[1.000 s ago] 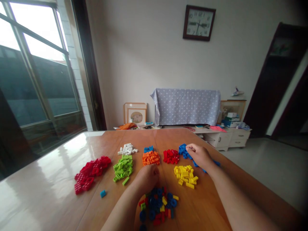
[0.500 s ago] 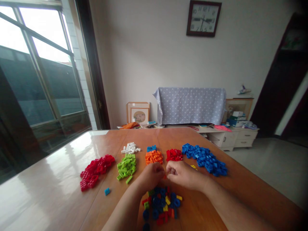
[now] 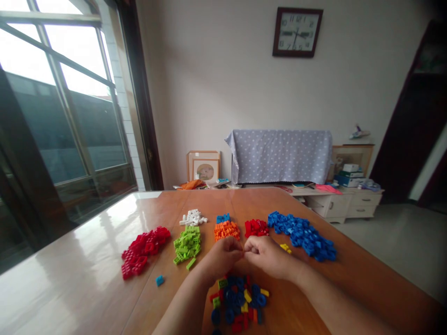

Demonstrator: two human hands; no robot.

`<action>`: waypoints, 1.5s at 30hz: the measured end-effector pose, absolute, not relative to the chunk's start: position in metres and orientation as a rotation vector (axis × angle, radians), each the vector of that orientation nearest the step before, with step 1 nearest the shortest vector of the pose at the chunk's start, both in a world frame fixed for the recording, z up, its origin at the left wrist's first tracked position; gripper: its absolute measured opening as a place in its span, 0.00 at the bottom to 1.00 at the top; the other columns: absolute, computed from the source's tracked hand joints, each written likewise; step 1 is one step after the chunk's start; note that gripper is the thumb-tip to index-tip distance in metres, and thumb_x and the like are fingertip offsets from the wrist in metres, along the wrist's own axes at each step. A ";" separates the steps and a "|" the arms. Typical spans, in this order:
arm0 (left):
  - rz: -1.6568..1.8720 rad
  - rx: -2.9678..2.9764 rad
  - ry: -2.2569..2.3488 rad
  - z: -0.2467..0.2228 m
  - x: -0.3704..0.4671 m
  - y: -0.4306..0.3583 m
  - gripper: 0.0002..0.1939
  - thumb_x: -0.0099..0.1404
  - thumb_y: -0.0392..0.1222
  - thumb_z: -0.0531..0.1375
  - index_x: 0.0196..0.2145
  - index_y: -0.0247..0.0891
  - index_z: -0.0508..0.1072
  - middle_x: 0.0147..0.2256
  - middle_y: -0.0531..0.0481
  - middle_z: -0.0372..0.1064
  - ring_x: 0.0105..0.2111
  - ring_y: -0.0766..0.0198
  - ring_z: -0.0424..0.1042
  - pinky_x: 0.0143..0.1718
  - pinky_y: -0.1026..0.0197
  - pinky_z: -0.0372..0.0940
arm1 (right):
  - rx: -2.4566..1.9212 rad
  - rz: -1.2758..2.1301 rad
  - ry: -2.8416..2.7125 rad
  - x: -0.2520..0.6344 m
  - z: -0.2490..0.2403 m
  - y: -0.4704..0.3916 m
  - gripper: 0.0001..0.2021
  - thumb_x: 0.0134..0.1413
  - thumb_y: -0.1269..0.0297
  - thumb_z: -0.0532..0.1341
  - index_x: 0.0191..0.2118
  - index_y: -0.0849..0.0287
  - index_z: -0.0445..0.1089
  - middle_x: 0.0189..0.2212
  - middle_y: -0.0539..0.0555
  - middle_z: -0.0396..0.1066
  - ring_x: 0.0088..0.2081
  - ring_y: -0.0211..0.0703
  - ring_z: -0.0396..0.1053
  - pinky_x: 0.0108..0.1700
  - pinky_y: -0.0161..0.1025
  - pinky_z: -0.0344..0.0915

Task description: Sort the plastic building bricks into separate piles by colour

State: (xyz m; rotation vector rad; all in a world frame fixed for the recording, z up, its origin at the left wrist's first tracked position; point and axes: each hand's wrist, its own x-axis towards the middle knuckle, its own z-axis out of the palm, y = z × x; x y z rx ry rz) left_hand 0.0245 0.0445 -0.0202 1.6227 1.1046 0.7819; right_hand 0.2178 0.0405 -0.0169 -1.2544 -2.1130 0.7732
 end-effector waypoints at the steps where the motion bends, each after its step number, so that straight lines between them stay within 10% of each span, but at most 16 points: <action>1: 0.802 1.606 1.088 -0.019 0.024 0.044 0.09 0.54 0.38 0.60 0.34 0.34 0.71 0.26 0.56 0.62 0.25 0.71 0.57 0.26 0.67 0.50 | -1.233 0.786 -2.095 0.217 -0.018 0.042 0.06 0.56 0.62 0.60 0.33 0.59 0.70 0.24 0.47 0.69 0.26 0.35 0.63 0.28 0.32 0.53; 14: 1.429 1.398 1.439 -0.034 -0.008 0.080 0.11 0.54 0.44 0.64 0.30 0.36 0.69 0.24 0.55 0.64 0.23 0.70 0.61 0.26 0.67 0.55 | -1.162 0.647 -1.855 0.228 0.024 0.040 0.15 0.62 0.52 0.56 0.43 0.57 0.72 0.32 0.51 0.75 0.33 0.41 0.70 0.35 0.36 0.63; 45: 1.224 1.938 1.871 -0.058 0.000 0.081 0.05 0.63 0.33 0.55 0.36 0.40 0.69 0.34 0.50 0.72 0.35 0.60 0.70 0.36 0.62 0.57 | -1.114 0.734 -1.867 0.236 0.004 0.048 0.15 0.64 0.52 0.54 0.37 0.55 0.72 0.24 0.47 0.68 0.27 0.39 0.63 0.30 0.35 0.57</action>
